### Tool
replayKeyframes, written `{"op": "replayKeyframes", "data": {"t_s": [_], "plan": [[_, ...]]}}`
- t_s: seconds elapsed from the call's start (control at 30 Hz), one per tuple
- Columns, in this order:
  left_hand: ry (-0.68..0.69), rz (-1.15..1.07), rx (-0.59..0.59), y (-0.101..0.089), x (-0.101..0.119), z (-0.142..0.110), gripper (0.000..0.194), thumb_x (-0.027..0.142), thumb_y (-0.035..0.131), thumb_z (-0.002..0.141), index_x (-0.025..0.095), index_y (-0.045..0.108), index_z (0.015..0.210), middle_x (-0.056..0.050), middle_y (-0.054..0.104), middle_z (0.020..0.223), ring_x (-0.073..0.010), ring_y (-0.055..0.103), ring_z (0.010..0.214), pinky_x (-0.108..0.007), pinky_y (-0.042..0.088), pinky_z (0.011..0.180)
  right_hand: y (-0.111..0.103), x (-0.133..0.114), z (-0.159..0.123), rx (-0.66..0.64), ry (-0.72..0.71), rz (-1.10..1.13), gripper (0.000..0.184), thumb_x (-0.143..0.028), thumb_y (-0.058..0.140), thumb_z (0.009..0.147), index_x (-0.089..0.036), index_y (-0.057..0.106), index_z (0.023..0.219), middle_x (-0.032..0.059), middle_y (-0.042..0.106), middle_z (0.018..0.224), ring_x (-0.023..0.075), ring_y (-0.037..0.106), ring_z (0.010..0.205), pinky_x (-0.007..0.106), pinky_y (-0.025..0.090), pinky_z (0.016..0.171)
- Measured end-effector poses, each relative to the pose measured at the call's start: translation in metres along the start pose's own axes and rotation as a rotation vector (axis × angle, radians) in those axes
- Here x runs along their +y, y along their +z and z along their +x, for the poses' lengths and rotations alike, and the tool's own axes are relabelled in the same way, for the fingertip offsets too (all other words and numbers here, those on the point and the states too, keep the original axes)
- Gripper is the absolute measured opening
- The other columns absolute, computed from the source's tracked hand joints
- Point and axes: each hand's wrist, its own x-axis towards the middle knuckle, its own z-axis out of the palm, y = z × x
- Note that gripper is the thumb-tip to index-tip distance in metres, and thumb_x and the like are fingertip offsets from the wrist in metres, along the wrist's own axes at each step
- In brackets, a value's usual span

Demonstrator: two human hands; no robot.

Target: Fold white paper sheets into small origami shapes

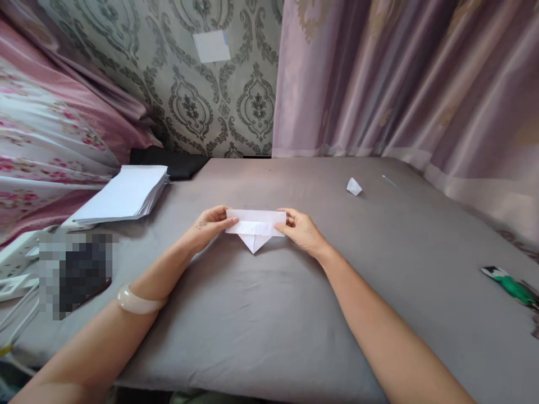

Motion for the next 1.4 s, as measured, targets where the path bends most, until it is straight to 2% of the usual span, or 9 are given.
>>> {"op": "replayKeyframes", "data": {"t_s": [0.2,0.33,0.5,0.63,0.77,0.87,1.0,1.13,1.4], "plan": [[-0.186,-0.041,-0.094,-0.002,0.009,-0.003,0.038,0.039,0.080,0.062,0.011,0.070,0.086,-0.008,0.069,0.082,-0.0145,0.058,0.070,-0.027,0.043,0.065,-0.010,-0.005,-0.003,-0.045,0.022,0.170,0.045,-0.033,0.071,0.072,-0.018,0.061,0.113,0.0096,0.069,0.110,0.0190,0.065,0.097,0.040,0.048,0.093],[-0.128,0.027,-0.078,-0.004,0.009,-0.004,0.031,0.038,0.079,0.062,0.013,0.069,0.077,-0.004,0.066,0.073,-0.0130,0.056,0.067,-0.026,0.041,0.062,-0.017,-0.010,-0.005,-0.113,0.001,0.136,0.040,-0.036,0.073,0.070,-0.019,0.066,0.106,0.0077,0.070,0.107,0.0193,0.064,0.096,0.039,0.047,0.092],[0.070,0.171,-0.127,-0.006,0.024,-0.010,0.024,0.038,0.073,0.071,0.015,0.066,0.072,-0.002,0.061,0.069,-0.0126,0.053,0.066,-0.026,0.041,0.061,-0.027,-0.026,-0.012,-0.224,-0.031,-0.062,0.029,-0.042,0.069,0.073,-0.019,0.071,0.090,0.0041,0.071,0.089,0.0185,0.063,0.084,0.033,0.048,0.079],[0.370,0.520,-0.081,-0.009,0.033,-0.016,0.023,0.039,0.066,0.080,0.017,0.068,0.078,-0.004,0.063,0.079,-0.0131,0.053,0.068,-0.028,0.043,0.063,-0.027,-0.034,-0.017,-0.080,-0.240,-0.364,0.025,-0.045,0.065,0.077,-0.021,0.071,0.076,0.0024,0.066,0.079,0.0163,0.057,0.072,0.031,0.044,0.068],[0.659,0.923,0.080,-0.011,0.025,-0.016,0.027,0.038,0.049,0.091,0.019,0.068,0.086,-0.009,0.065,0.088,-0.0172,0.054,0.083,-0.032,0.045,0.076,-0.020,-0.030,-0.017,0.101,-0.464,-0.721,0.026,-0.039,0.050,0.089,-0.025,0.072,0.087,0.0054,0.067,0.094,0.0207,0.056,0.088,0.037,0.040,0.083],[0.727,1.212,0.028,-0.009,0.013,-0.011,0.032,0.032,0.037,0.096,0.019,0.065,0.086,-0.011,0.065,0.093,-0.0184,0.053,0.085,-0.034,0.044,0.078,-0.014,-0.019,-0.015,0.112,-0.533,-1.030,0.031,-0.025,0.040,0.093,-0.023,0.071,0.095,0.0077,0.067,0.100,0.0228,0.052,0.095,0.040,0.034,0.088],[0.698,1.440,-0.118,-0.003,0.002,-0.004,0.037,0.024,0.030,0.097,0.016,0.064,0.084,-0.012,0.064,0.092,-0.0199,0.052,0.085,-0.034,0.042,0.076,-0.006,-0.006,-0.010,-0.026,-0.565,-1.249,0.036,-0.016,0.034,0.093,-0.018,0.070,0.093,0.0103,0.066,0.098,0.0231,0.049,0.091,0.037,0.033,0.083],[0.641,1.434,-0.270,-0.002,-0.003,-0.003,0.038,0.023,0.029,0.097,0.014,0.064,0.085,-0.012,0.063,0.091,-0.0205,0.052,0.086,-0.032,0.041,0.074,-0.003,-0.002,-0.010,-0.088,-0.510,-1.251,0.034,-0.015,0.036,0.093,-0.016,0.069,0.095,0.0110,0.065,0.096,0.0223,0.050,0.089,0.035,0.034,0.080],[0.337,1.036,-0.164,-0.007,-0.013,-0.003,0.027,0.031,0.044,0.091,0.018,0.067,0.087,-0.008,0.064,0.092,-0.0183,0.057,0.086,-0.028,0.043,0.074,-0.009,0.002,-0.012,-0.032,-0.272,-0.986,0.025,-0.032,0.047,0.092,-0.023,0.071,0.089,0.0053,0.066,0.098,0.0195,0.056,0.091,0.032,0.039,0.078]]}}
